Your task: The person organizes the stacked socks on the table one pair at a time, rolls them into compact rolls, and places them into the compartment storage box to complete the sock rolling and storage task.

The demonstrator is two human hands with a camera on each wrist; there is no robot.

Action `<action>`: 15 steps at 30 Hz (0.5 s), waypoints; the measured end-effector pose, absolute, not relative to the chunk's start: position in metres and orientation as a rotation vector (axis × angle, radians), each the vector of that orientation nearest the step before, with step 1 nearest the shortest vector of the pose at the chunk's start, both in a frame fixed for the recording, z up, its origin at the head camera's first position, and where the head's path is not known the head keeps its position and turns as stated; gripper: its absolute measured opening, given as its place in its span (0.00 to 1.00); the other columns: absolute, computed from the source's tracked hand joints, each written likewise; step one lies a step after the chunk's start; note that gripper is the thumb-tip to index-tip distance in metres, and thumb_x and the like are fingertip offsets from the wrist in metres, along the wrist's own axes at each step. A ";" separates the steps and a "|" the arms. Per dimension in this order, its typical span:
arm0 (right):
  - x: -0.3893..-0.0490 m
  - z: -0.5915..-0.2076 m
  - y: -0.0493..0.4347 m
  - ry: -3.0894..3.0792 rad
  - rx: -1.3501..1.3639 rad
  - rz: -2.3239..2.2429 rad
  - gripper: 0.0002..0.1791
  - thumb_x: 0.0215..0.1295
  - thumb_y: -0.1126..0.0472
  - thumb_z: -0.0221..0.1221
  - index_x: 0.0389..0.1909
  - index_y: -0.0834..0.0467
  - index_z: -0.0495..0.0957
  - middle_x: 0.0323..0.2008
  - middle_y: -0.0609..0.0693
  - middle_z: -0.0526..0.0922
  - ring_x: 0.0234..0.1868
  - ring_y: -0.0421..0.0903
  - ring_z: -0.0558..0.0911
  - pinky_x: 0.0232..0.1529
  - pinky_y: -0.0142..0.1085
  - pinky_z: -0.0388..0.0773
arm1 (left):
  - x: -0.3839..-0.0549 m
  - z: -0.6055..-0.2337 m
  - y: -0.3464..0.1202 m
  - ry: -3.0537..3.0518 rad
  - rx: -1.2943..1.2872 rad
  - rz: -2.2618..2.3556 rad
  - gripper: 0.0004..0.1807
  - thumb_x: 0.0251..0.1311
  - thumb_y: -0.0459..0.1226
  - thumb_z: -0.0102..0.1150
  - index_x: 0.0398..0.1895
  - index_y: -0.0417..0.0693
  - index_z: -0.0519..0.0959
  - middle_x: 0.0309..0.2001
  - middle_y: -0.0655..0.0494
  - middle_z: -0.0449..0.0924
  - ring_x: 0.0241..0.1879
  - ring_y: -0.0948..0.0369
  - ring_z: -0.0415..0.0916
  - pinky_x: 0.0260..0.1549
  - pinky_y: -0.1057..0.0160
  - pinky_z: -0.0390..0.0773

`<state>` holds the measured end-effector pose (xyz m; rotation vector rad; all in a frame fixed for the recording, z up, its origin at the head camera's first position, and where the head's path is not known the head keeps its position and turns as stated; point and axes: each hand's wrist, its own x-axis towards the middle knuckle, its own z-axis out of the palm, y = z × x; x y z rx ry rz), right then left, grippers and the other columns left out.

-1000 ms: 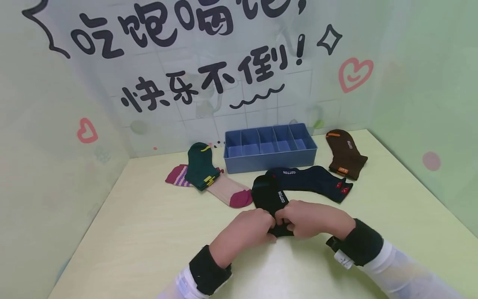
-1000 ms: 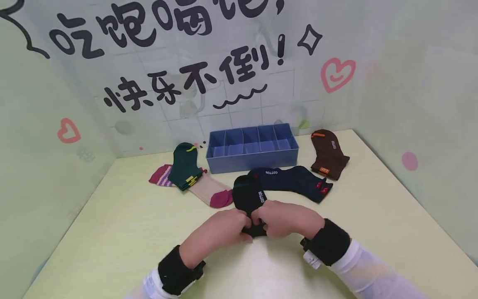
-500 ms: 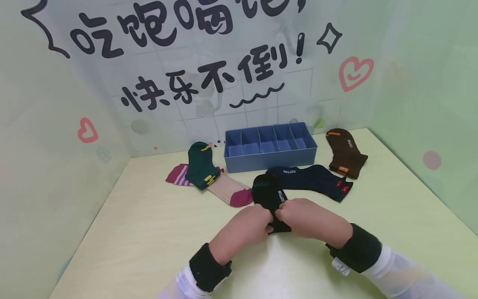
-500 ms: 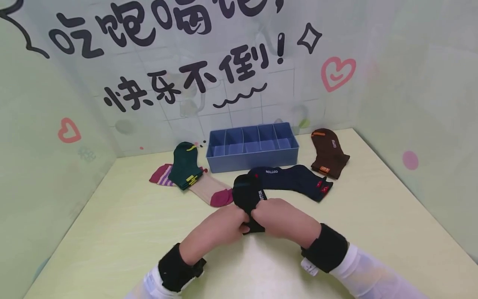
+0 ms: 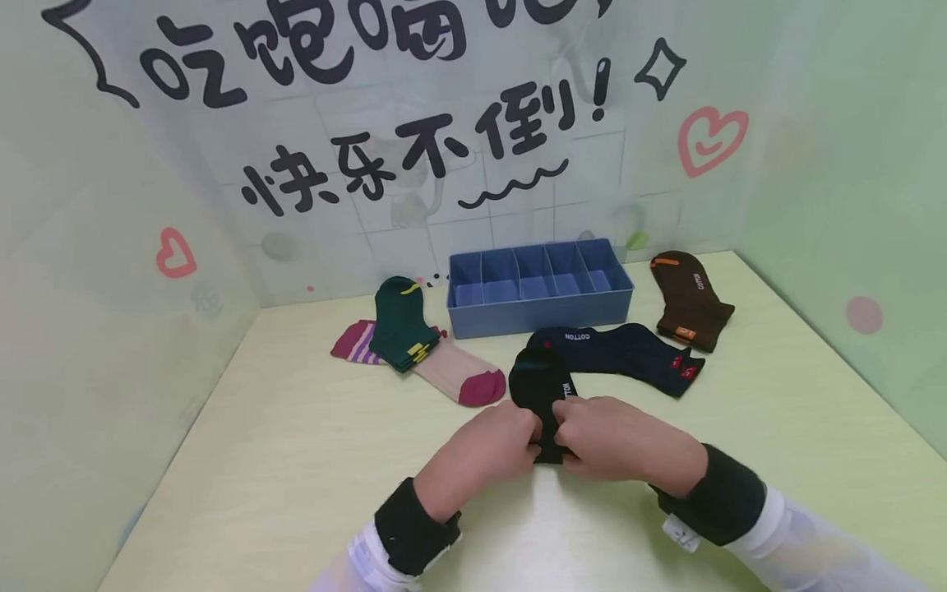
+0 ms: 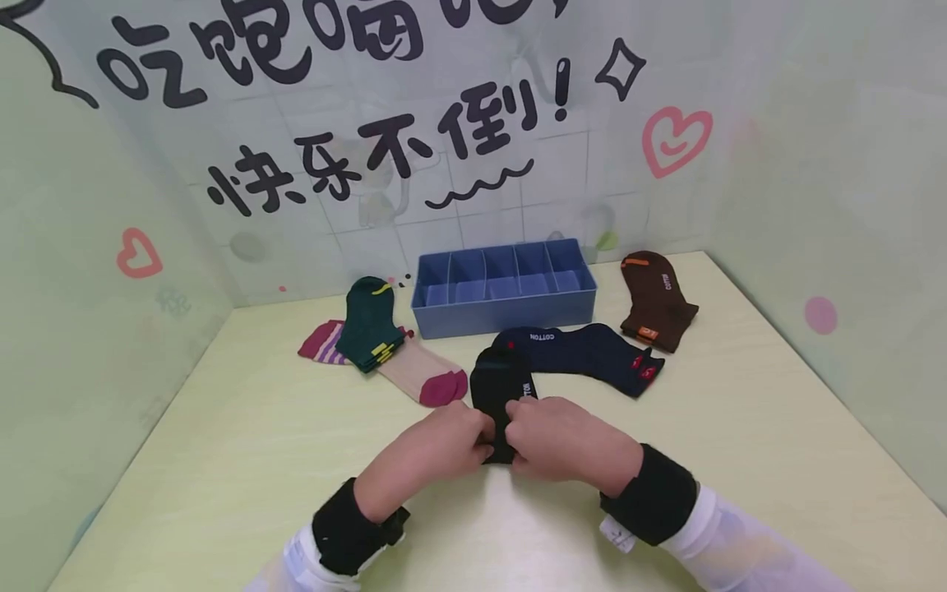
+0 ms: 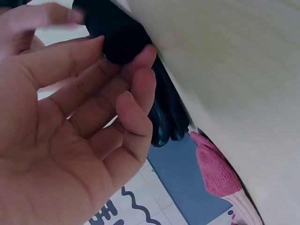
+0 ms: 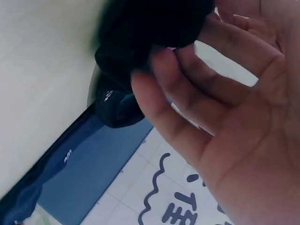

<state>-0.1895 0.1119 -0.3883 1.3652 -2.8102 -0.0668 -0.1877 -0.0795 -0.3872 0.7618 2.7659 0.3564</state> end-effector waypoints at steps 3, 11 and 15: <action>-0.190 -0.387 0.111 -2.830 1.393 -0.094 0.07 0.61 0.56 0.74 0.31 0.55 0.87 0.28 0.47 0.78 0.25 0.41 0.74 0.32 0.37 0.79 | -0.188 -0.387 -0.080 2.765 0.749 0.343 0.09 0.69 0.37 0.68 0.29 0.47 0.84 0.18 0.58 0.69 0.18 0.63 0.66 0.22 0.69 0.65; -0.196 -0.385 0.108 -2.972 1.337 0.092 0.14 0.61 0.62 0.75 0.41 0.56 0.80 0.34 0.47 0.84 0.31 0.43 0.81 0.42 0.41 0.85 | -0.189 -0.386 -0.080 2.799 0.748 0.313 0.06 0.69 0.36 0.68 0.34 0.44 0.85 0.18 0.57 0.66 0.19 0.63 0.66 0.22 0.69 0.65; -0.196 -0.385 0.107 -3.002 1.329 0.087 0.15 0.62 0.62 0.75 0.44 0.56 0.80 0.35 0.48 0.85 0.32 0.44 0.82 0.43 0.41 0.86 | -0.188 -0.385 -0.079 2.798 0.735 0.285 0.06 0.69 0.37 0.69 0.37 0.43 0.86 0.20 0.56 0.69 0.20 0.62 0.68 0.23 0.69 0.67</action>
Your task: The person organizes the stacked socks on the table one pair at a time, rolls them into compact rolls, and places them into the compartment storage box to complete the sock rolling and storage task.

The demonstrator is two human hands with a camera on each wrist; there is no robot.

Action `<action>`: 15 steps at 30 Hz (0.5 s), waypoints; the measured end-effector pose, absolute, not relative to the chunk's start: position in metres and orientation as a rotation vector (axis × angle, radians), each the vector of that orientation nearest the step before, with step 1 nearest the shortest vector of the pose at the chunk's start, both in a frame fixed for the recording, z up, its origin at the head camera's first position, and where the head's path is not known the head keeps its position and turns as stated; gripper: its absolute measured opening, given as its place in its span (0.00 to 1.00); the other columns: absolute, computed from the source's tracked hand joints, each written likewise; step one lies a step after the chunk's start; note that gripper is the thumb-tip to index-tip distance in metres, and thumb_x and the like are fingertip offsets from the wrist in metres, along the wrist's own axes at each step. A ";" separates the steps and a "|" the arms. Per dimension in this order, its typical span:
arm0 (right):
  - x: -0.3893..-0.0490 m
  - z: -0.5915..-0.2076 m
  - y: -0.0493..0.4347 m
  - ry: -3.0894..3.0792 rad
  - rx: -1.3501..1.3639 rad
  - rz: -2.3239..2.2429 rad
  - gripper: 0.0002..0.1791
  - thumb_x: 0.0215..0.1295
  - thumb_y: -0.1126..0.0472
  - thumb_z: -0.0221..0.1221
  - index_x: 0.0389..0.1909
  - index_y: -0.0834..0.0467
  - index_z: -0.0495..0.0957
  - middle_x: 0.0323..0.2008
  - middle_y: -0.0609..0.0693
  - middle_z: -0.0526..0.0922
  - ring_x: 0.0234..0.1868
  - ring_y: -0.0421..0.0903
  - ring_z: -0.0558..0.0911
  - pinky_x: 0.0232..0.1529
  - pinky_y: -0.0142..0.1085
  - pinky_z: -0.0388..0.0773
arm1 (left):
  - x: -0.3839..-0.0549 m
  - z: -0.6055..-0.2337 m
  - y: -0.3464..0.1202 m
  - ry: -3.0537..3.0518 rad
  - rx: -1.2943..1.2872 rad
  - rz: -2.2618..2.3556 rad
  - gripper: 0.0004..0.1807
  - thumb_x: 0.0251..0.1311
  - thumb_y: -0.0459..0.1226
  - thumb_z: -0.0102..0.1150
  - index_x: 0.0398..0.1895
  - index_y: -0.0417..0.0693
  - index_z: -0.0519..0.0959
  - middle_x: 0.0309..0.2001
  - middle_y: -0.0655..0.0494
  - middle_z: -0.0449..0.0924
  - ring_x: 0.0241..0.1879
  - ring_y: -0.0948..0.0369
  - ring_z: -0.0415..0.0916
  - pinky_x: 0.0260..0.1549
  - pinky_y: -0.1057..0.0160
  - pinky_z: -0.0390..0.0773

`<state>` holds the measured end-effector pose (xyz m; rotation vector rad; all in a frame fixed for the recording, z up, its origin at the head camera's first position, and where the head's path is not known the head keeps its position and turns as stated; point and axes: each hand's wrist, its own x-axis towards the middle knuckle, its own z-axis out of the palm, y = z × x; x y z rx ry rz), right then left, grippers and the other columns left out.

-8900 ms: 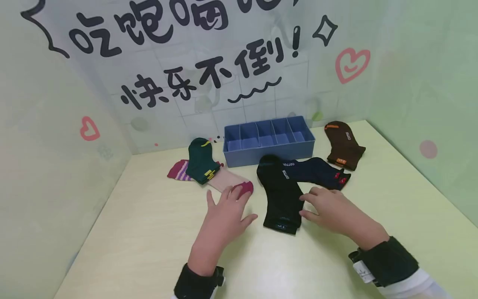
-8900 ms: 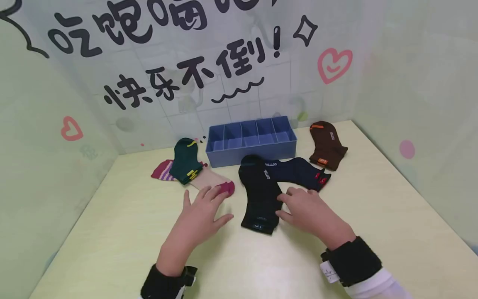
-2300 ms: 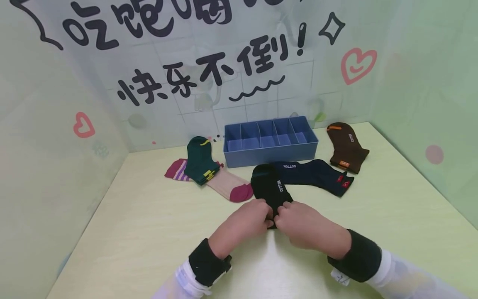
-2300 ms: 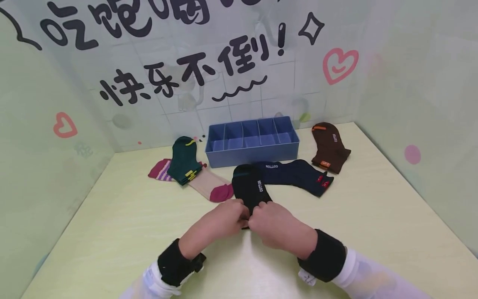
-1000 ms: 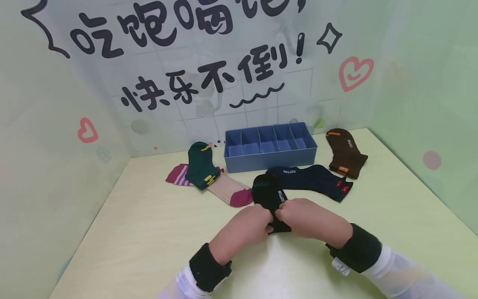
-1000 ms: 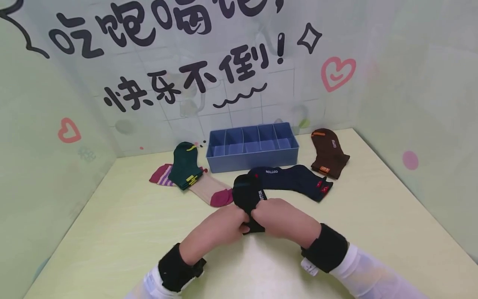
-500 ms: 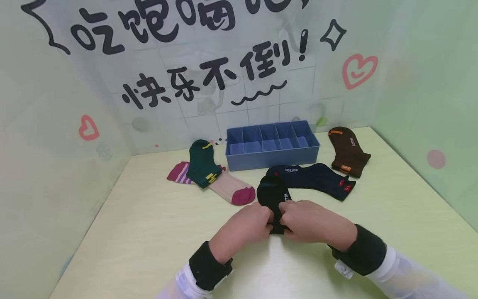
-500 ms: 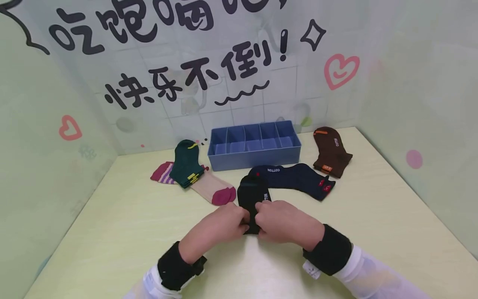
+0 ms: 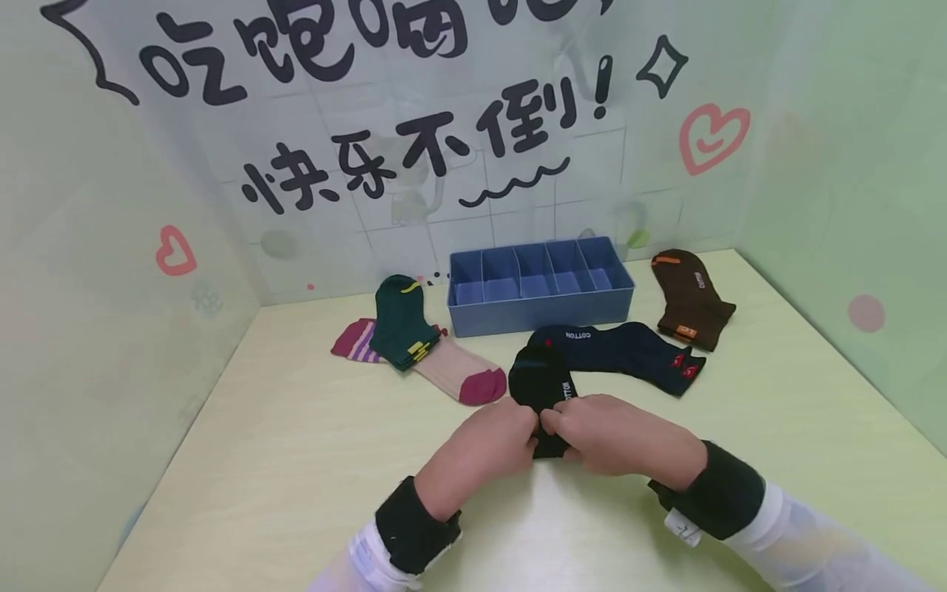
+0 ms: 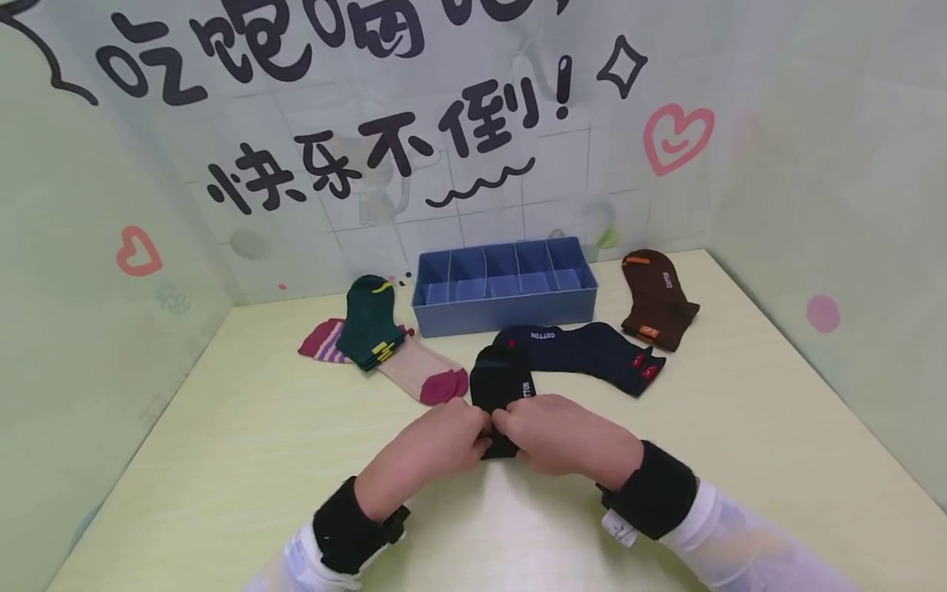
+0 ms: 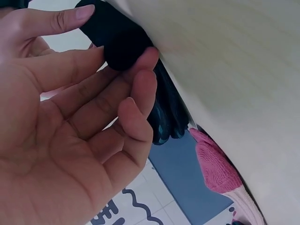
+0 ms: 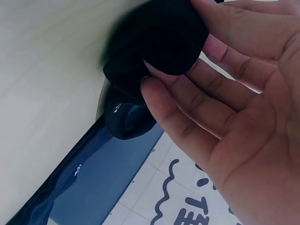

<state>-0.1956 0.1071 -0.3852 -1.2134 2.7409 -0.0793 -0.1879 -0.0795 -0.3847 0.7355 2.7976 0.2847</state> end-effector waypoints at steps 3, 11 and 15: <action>-0.195 -0.385 0.107 2.750 -1.209 -0.053 0.13 0.63 0.62 0.75 0.45 0.56 0.82 0.34 0.48 0.85 0.31 0.45 0.82 0.42 0.42 0.86 | -0.187 -0.383 -0.078 2.809 0.728 0.228 0.07 0.69 0.38 0.69 0.42 0.43 0.85 0.22 0.55 0.72 0.21 0.61 0.70 0.24 0.69 0.70; -0.199 -0.385 0.110 2.775 -1.143 -0.208 0.09 0.61 0.67 0.74 0.35 0.52 0.85 0.29 0.45 0.84 0.30 0.42 0.79 0.37 0.40 0.81 | -0.184 -0.382 -0.074 2.894 0.815 0.005 0.13 0.67 0.47 0.71 0.42 0.47 0.87 0.30 0.55 0.81 0.29 0.61 0.73 0.28 0.67 0.77; -0.202 -0.386 0.111 2.728 -1.093 -0.337 0.10 0.62 0.71 0.71 0.36 0.53 0.85 0.33 0.46 0.84 0.33 0.41 0.79 0.40 0.39 0.82 | -0.184 -0.383 -0.074 2.908 0.857 -0.066 0.17 0.62 0.50 0.76 0.45 0.49 0.89 0.41 0.54 0.85 0.37 0.60 0.76 0.36 0.64 0.84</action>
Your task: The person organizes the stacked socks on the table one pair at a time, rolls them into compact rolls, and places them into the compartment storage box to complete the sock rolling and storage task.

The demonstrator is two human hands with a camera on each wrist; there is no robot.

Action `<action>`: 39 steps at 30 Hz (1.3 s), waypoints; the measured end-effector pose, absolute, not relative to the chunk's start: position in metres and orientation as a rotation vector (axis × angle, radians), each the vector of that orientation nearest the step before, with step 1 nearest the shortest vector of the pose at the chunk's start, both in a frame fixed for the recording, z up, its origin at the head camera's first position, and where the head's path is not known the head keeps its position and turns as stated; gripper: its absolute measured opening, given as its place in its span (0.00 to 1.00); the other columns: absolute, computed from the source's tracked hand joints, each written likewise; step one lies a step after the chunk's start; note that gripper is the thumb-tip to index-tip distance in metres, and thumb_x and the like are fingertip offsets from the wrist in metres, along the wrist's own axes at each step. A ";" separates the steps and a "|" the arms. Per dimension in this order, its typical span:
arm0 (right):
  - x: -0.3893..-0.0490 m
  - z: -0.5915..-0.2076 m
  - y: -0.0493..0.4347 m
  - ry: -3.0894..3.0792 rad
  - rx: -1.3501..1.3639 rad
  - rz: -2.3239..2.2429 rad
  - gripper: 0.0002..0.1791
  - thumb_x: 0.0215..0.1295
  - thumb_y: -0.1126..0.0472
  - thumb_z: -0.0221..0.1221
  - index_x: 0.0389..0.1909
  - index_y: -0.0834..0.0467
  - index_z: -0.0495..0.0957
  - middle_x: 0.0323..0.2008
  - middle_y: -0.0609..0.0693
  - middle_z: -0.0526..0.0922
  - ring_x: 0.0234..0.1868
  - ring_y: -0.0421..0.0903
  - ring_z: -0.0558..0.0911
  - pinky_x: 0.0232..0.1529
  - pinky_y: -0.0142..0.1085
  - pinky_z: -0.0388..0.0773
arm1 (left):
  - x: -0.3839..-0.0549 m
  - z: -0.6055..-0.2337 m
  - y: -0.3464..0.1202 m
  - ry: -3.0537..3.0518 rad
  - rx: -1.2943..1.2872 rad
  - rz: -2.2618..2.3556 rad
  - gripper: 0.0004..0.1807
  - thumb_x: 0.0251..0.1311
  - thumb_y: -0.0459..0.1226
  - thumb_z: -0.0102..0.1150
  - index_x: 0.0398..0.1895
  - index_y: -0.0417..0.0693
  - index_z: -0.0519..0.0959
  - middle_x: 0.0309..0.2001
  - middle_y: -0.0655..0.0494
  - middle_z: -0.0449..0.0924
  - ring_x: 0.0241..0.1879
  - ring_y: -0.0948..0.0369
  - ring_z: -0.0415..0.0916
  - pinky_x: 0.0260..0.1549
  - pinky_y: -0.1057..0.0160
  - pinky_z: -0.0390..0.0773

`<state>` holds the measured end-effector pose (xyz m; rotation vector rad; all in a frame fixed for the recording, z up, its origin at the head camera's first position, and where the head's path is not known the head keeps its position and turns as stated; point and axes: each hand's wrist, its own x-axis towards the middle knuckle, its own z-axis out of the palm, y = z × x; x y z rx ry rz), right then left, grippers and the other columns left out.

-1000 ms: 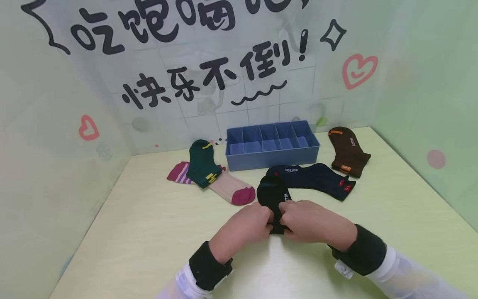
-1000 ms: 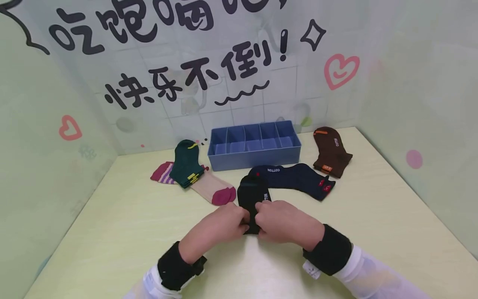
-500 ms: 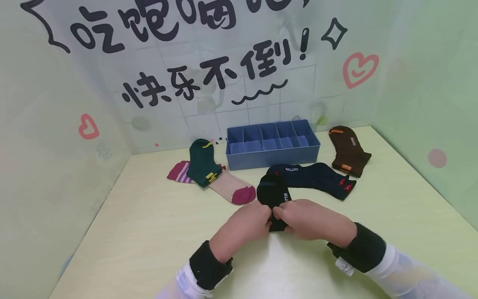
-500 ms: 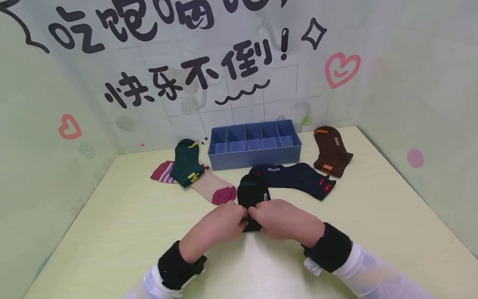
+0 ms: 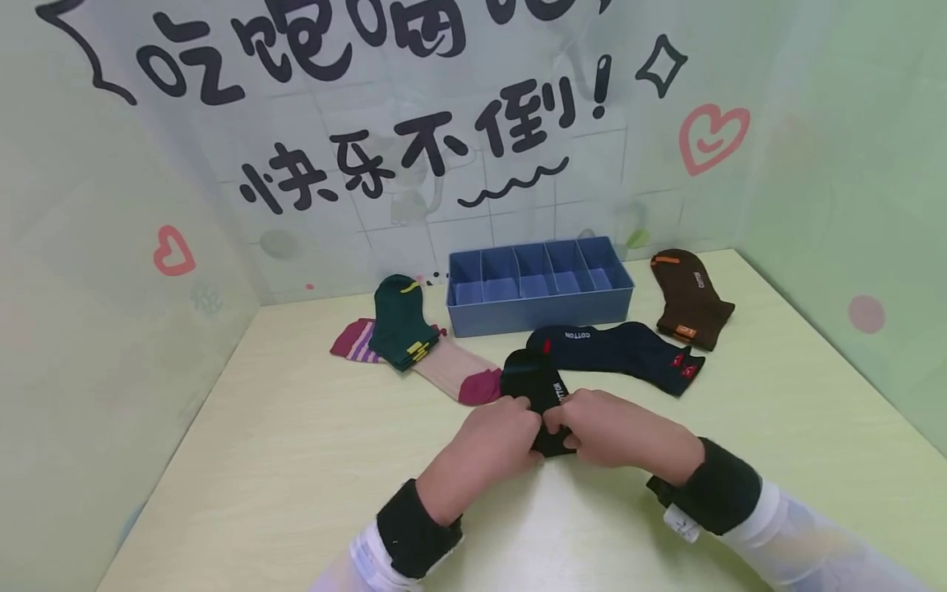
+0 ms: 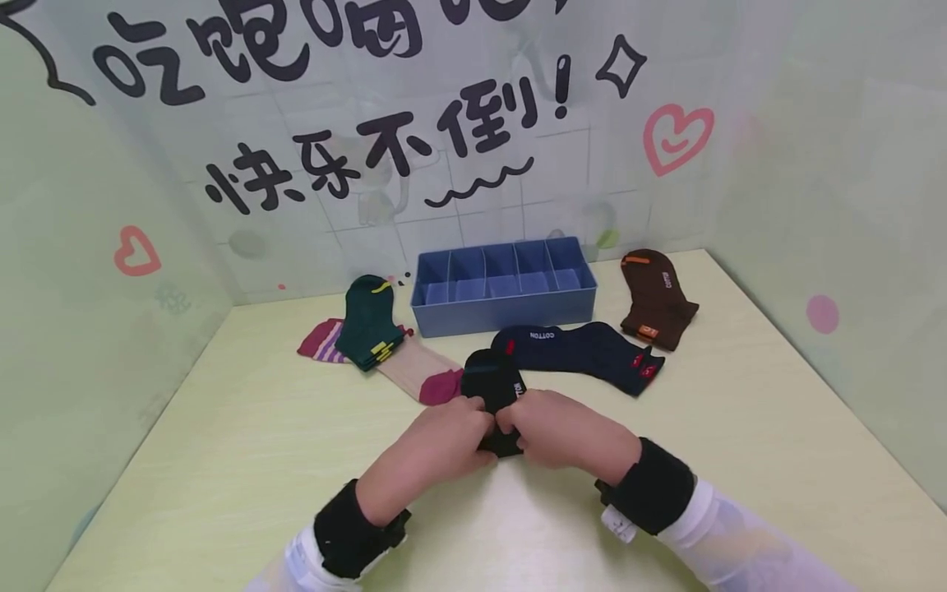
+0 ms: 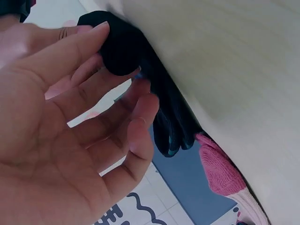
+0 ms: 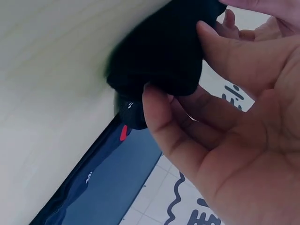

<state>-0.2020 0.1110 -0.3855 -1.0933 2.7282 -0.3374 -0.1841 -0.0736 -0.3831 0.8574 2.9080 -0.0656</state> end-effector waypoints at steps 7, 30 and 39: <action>-0.205 -0.388 0.109 2.791 -1.168 -0.287 0.08 0.62 0.72 0.70 0.36 0.55 0.89 0.34 0.47 0.81 0.34 0.42 0.78 0.40 0.38 0.82 | -0.185 -0.385 -0.078 2.899 0.881 -0.006 0.14 0.64 0.46 0.75 0.42 0.47 0.88 0.36 0.54 0.85 0.33 0.61 0.76 0.35 0.64 0.82; -0.196 -0.397 0.105 2.954 -1.544 0.333 0.08 0.60 0.57 0.73 0.31 0.56 0.85 0.28 0.50 0.82 0.33 0.47 0.79 0.41 0.40 0.77 | -0.193 -0.388 -0.080 2.857 0.869 -0.084 0.17 0.71 0.49 0.67 0.48 0.44 0.86 0.42 0.52 0.86 0.40 0.58 0.82 0.42 0.62 0.86; -0.218 -0.395 0.120 2.656 -1.303 -0.287 0.06 0.66 0.63 0.63 0.35 0.56 0.89 0.29 0.46 0.76 0.26 0.38 0.70 0.32 0.30 0.70 | -0.199 -0.387 -0.085 2.751 0.848 0.103 0.17 0.68 0.48 0.72 0.48 0.46 0.83 0.40 0.55 0.82 0.32 0.62 0.74 0.39 0.66 0.80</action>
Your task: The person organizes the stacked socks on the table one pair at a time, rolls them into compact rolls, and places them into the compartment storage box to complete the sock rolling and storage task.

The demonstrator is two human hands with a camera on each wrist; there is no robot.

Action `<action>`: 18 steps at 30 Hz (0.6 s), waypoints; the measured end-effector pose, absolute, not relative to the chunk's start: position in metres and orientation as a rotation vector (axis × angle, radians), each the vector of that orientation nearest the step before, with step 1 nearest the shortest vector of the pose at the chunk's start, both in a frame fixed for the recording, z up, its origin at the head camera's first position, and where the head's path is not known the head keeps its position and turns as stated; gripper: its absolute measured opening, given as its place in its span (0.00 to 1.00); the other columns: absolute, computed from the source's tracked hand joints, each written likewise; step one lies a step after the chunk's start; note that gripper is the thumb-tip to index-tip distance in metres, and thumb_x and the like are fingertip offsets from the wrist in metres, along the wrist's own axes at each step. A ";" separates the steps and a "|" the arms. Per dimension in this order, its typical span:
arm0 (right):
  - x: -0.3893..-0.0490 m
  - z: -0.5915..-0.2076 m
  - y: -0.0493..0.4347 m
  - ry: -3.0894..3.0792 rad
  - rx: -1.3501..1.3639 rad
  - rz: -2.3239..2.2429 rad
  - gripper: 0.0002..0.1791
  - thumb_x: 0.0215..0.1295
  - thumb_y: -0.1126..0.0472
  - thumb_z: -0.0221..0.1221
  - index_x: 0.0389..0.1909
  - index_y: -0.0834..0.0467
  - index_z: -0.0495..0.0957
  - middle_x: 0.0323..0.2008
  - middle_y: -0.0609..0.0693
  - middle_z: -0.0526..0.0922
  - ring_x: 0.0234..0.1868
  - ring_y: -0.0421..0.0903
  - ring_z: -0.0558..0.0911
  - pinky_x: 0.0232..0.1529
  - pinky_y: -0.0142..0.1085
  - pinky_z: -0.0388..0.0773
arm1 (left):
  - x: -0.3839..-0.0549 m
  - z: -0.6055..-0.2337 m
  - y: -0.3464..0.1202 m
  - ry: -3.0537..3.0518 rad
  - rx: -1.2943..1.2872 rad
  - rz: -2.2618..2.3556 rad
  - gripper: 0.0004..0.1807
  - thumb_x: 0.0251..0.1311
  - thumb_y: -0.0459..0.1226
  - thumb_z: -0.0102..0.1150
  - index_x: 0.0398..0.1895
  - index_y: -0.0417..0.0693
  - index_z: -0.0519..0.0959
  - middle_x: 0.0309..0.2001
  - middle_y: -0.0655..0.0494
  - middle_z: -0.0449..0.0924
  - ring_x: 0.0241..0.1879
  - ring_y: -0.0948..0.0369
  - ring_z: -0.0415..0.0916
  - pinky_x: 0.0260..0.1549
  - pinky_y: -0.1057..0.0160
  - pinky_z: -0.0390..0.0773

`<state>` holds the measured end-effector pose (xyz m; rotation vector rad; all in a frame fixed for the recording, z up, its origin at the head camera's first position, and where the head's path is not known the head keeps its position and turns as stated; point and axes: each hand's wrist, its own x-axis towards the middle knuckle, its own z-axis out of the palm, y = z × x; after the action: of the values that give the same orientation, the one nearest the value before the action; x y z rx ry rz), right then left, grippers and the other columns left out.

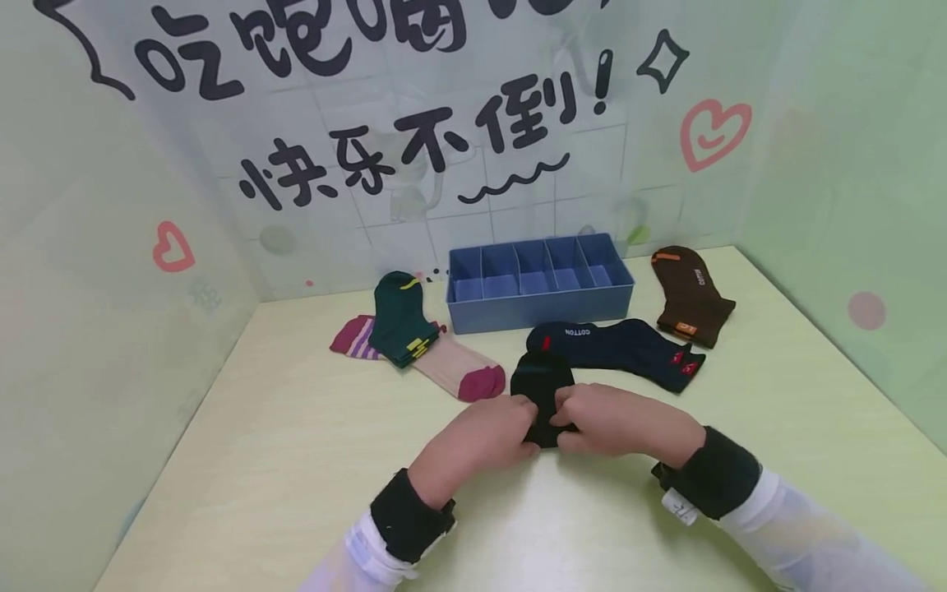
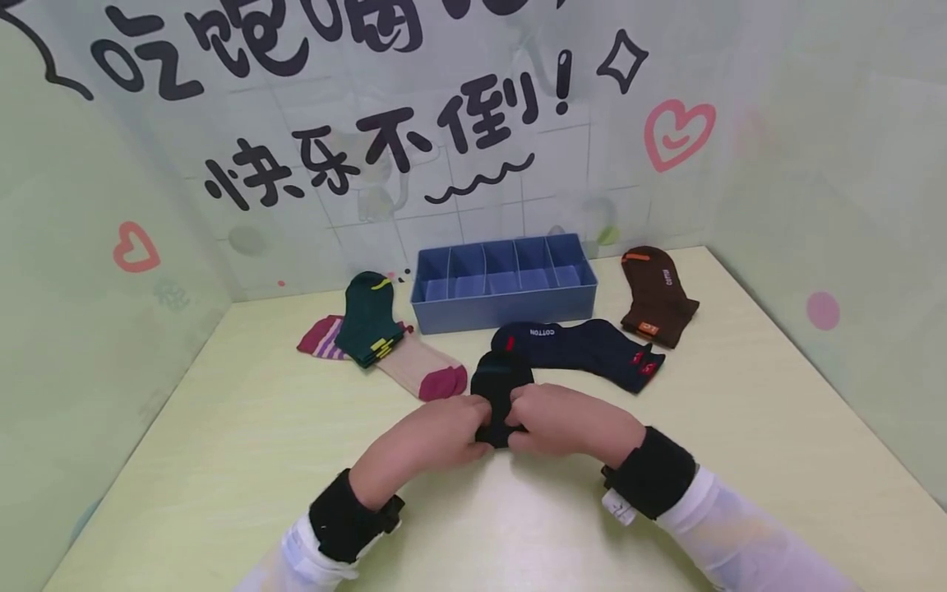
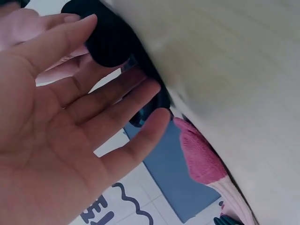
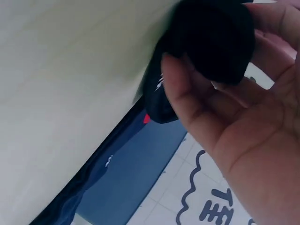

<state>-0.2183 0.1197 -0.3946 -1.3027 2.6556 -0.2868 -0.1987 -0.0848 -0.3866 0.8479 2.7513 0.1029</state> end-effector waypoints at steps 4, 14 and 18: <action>-0.217 -0.394 0.120 2.634 -1.293 -0.301 0.07 0.70 0.64 0.62 0.38 0.58 0.89 0.32 0.48 0.76 0.28 0.39 0.71 0.33 0.31 0.72 | -0.199 -0.386 -0.086 2.756 0.856 0.142 0.13 0.67 0.47 0.73 0.43 0.48 0.85 0.37 0.58 0.81 0.31 0.62 0.74 0.38 0.66 0.79; -0.210 -0.389 0.119 2.850 -1.354 -0.128 0.04 0.63 0.63 0.71 0.35 0.49 0.87 0.31 0.44 0.81 0.32 0.41 0.76 0.30 0.36 0.77 | -0.200 -0.386 -0.086 2.754 0.806 0.191 0.11 0.68 0.45 0.72 0.42 0.48 0.85 0.34 0.59 0.81 0.30 0.63 0.74 0.35 0.67 0.77; -0.198 -0.387 0.114 2.950 -1.469 0.173 0.04 0.63 0.59 0.74 0.38 0.50 0.91 0.31 0.48 0.79 0.33 0.44 0.74 0.29 0.34 0.76 | -0.198 -0.385 -0.085 2.784 0.798 0.168 0.10 0.68 0.44 0.71 0.40 0.47 0.84 0.30 0.57 0.80 0.28 0.62 0.73 0.32 0.67 0.75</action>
<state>-0.1982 0.1135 -0.3871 -1.4691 2.9500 0.1730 -0.1977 -0.0846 -0.3853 0.7978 2.7835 0.1677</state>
